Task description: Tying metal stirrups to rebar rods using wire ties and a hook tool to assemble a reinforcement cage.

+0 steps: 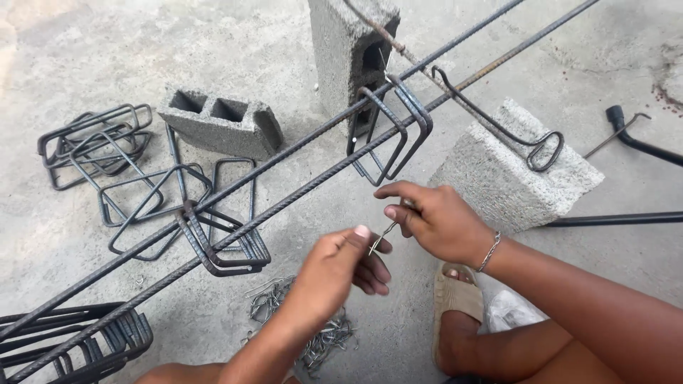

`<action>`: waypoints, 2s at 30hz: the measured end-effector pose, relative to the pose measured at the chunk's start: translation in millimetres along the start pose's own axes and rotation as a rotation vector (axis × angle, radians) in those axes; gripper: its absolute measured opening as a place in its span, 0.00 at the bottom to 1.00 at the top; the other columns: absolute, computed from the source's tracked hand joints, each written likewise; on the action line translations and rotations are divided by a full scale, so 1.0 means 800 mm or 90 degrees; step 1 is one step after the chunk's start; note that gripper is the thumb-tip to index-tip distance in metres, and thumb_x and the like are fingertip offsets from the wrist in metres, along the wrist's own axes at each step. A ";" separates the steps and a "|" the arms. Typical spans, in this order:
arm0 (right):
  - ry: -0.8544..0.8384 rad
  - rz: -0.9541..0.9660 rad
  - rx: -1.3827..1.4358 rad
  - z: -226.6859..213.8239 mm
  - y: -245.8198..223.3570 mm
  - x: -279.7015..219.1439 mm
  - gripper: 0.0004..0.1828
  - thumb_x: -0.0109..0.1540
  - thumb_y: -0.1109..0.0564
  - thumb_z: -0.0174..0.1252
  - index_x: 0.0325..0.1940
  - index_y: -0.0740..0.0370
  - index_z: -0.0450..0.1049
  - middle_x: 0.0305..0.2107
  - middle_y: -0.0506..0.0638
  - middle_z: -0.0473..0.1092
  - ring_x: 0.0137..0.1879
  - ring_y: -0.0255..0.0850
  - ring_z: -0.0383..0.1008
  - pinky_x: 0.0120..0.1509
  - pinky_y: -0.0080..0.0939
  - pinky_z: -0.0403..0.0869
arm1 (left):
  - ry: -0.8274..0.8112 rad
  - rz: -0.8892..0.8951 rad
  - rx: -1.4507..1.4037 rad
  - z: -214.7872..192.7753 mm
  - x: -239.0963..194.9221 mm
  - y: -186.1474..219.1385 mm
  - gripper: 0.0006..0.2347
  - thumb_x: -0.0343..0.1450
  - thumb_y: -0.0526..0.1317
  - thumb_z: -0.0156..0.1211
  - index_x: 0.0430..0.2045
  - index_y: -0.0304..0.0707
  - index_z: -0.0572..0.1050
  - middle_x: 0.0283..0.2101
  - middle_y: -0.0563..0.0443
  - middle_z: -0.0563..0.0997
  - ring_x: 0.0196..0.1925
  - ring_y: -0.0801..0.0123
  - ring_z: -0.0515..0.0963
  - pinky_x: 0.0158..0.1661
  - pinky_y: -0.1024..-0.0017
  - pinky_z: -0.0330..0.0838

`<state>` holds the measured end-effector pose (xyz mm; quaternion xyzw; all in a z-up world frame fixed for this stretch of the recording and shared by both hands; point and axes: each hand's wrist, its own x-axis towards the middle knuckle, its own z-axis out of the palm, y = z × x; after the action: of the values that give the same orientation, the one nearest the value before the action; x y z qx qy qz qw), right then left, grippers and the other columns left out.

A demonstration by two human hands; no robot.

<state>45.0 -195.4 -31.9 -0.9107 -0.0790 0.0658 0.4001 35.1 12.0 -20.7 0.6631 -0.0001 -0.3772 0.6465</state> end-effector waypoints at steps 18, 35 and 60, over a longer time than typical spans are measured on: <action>-0.141 0.035 -0.110 -0.148 -0.018 -0.014 0.28 0.66 0.45 0.55 0.69 0.56 0.67 0.42 0.65 0.80 0.51 0.64 0.79 0.60 0.64 0.72 | 0.170 0.423 0.158 0.005 0.001 0.019 0.07 0.70 0.32 0.66 0.39 0.31 0.82 0.28 0.43 0.85 0.33 0.68 0.83 0.42 0.68 0.80; -0.013 0.175 -0.389 -0.188 0.160 0.033 0.26 0.62 0.42 0.60 0.63 0.50 0.74 0.46 0.58 0.78 0.58 0.61 0.77 0.64 0.61 0.73 | 0.229 0.363 0.784 -0.026 0.175 0.060 0.05 0.72 0.47 0.62 0.36 0.54 0.83 0.35 0.52 0.82 0.45 0.48 0.81 0.51 0.49 0.68; 0.123 0.138 0.212 -0.196 0.027 0.003 0.09 0.74 0.65 0.44 0.52 0.71 0.70 0.24 0.53 0.63 0.27 0.38 0.60 0.28 0.35 0.61 | 0.202 0.705 0.629 -0.015 0.206 0.045 0.04 0.68 0.34 0.67 0.23 0.40 0.79 0.29 0.54 0.79 0.29 0.67 0.75 0.37 0.66 0.73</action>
<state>78.1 -322.1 57.6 -0.8373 0.0700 0.0334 0.5412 176.7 -64.0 -73.7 0.8251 -0.4090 0.1463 0.3613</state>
